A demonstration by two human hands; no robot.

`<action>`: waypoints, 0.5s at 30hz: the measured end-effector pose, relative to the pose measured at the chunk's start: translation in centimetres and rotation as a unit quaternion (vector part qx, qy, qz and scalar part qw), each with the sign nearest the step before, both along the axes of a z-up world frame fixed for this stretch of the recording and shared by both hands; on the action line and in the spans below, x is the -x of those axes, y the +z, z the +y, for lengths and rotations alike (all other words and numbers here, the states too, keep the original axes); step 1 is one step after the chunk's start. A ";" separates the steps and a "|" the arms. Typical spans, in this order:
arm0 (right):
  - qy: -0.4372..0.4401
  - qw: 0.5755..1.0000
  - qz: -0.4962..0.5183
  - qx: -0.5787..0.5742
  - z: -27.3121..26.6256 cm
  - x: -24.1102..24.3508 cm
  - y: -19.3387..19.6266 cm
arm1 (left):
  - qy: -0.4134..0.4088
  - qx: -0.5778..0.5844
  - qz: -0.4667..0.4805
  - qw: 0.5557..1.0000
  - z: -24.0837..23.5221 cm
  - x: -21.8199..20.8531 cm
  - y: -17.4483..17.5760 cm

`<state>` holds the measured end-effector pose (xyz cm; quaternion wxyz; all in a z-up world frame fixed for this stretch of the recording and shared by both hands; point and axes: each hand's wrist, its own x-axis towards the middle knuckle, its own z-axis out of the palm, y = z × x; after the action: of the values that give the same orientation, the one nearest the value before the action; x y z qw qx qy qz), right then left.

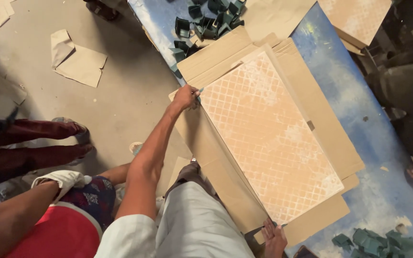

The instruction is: The person works with coworkers to package large ceramic tiles into cardboard boxes, folding the cardboard around the tiles and securing them by hand.

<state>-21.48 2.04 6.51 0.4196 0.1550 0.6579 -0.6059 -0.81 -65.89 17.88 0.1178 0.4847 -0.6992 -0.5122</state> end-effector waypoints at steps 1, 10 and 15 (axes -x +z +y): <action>-0.006 1.000 0.021 -0.016 -0.6 -0.7 0.7 | 0.011 -0.001 -0.035 0.999 0.5 0.2 1.0; 0.007 0.992 0.063 -0.110 -3.4 -1.8 4.1 | 0.038 0.071 -0.107 0.991 1.6 0.7 3.8; 0.040 0.993 0.052 -0.095 -2.7 -1.5 5.6 | 0.061 0.042 -0.072 0.995 1.7 0.3 3.8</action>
<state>-19.94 -0.70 12.12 0.3916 0.1361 0.7392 -0.5307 -1.11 -64.15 21.71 0.1192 0.5567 -0.6958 -0.4380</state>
